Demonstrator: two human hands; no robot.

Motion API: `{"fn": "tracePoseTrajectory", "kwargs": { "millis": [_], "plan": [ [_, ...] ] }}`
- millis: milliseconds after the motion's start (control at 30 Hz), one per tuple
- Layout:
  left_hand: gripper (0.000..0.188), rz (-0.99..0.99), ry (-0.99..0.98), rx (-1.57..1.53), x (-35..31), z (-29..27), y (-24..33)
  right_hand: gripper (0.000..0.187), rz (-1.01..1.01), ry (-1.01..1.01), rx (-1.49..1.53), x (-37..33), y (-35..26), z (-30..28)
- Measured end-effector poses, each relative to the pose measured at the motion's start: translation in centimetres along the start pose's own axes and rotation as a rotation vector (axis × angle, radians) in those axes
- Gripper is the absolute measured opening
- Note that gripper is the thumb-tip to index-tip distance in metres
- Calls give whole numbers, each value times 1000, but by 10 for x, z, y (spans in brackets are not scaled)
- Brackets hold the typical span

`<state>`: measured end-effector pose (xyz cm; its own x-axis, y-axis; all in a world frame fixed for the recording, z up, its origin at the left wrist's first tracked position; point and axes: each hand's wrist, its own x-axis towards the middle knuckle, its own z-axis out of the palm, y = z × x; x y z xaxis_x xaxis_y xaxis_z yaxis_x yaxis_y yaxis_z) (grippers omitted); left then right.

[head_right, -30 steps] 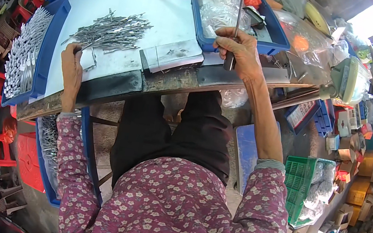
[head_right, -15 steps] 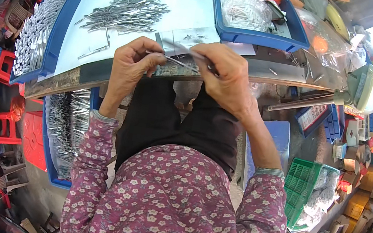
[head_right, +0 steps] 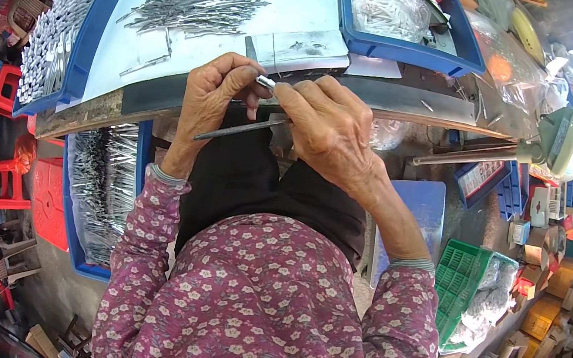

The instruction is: Inspecting and sorting small metal pins into containers at a workbench.

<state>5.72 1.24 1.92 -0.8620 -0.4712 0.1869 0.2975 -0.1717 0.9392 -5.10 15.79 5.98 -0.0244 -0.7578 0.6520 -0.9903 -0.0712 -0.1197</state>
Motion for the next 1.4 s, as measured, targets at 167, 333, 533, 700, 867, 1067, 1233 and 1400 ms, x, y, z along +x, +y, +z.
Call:
{"fn": "tracePoseTrajectory", "kwargs": {
  "millis": [167,333,533,700,867,1067,1233,1400],
  "plan": [
    [20,-25,5,-37,0,0,-4,34,21,-26,25,0,-1,1],
    [21,-24,5,-90,2,-2,-7,36,45,-115,-11,1,-1,0],
    [21,-27,49,-110,11,-4,-19,30,39,-92,-14,0,16,8],
    [14,46,111,107,28,0,-21,25,63,-67,-20,11,48,18],
    [8,371,342,945,45,1,-36,19,100,-120,4,16,81,34],
    [8,374,389,966,46,0,-53,13,511,-46,473,25,89,49],
    [7,402,376,950,47,0,-54,18,577,117,859,43,74,57],
    [5,374,345,907,47,0,-53,20,364,29,473,35,72,62]
  ]
}}
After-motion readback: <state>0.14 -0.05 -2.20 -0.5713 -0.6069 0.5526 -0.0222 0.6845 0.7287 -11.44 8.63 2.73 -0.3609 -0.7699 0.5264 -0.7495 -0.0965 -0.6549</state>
